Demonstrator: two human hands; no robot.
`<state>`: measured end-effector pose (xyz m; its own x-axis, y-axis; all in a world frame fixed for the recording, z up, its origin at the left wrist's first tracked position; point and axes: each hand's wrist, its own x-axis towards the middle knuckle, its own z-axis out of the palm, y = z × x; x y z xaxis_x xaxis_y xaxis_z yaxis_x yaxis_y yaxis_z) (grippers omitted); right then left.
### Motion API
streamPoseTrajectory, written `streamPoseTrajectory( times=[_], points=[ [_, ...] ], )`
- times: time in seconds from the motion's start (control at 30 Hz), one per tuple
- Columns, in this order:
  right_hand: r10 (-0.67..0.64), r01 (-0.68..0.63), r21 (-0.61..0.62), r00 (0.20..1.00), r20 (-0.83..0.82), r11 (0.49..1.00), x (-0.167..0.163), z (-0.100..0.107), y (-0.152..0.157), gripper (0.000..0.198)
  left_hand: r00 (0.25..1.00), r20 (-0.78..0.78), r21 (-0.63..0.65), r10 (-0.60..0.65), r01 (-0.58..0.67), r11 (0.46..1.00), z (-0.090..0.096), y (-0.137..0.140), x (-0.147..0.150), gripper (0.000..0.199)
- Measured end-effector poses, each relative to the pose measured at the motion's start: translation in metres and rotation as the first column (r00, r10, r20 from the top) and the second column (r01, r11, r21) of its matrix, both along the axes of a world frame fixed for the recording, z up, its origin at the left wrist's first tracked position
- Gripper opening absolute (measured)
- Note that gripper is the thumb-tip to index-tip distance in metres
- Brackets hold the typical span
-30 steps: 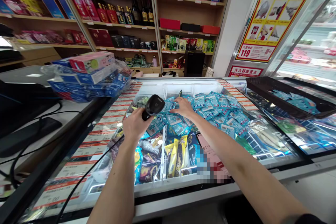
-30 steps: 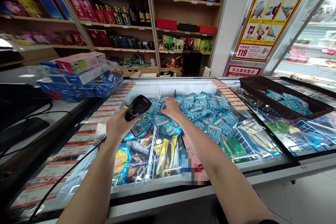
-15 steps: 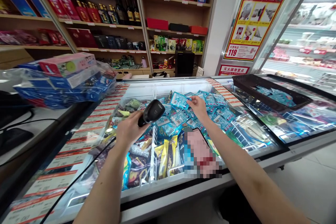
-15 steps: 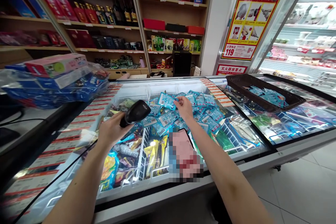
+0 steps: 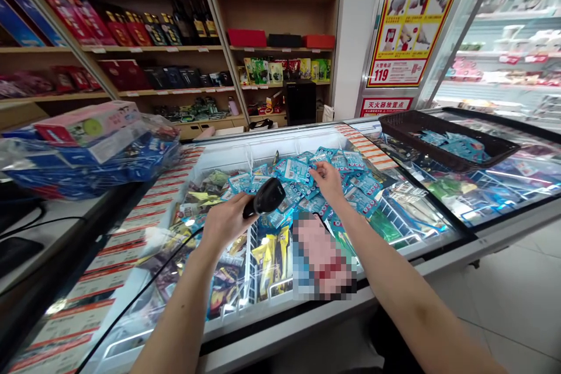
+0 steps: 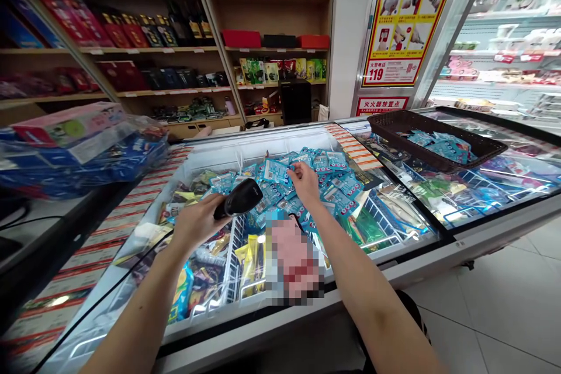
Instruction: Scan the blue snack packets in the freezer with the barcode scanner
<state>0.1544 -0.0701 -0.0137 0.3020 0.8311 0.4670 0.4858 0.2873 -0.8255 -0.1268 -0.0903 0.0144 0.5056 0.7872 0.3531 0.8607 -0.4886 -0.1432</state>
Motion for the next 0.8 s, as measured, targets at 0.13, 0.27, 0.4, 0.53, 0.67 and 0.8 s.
streamPoseTrajectory(
  times=[0.13,0.27,0.4,0.53,0.67,0.8],
  points=[
    [0.003,-0.003,-0.012,0.999,0.043,1.000,0.000,0.002,-0.001,0.026,0.999,-0.031,-0.010,-0.005,0.005,1.000,0.007,0.000,0.007,0.033],
    [0.004,-0.003,-0.010,0.996,0.093,1.000,-0.001,0.001,0.000,0.023,0.999,-0.035,-0.023,0.024,-0.025,0.999,0.011,0.001,0.012,0.033],
    [0.011,-0.011,0.003,0.994,0.110,1.000,-0.001,0.001,0.000,0.022,0.999,-0.011,-0.019,0.038,-0.038,0.999,0.005,0.002,0.016,0.035],
    [0.013,-0.012,-0.011,0.993,0.119,1.000,0.001,-0.001,0.002,0.024,1.000,0.000,-0.030,0.028,-0.028,0.999,-0.006,0.003,0.016,0.035],
    [0.000,-0.004,0.039,0.995,0.100,0.999,0.003,-0.004,0.005,0.024,1.000,0.006,-0.008,0.009,-0.009,1.000,-0.010,0.005,0.013,0.034],
    [-0.001,-0.004,0.055,0.996,0.090,0.998,0.003,-0.006,0.005,0.023,1.000,0.001,0.007,0.008,-0.008,1.000,-0.009,0.006,0.012,0.034]
  ],
)
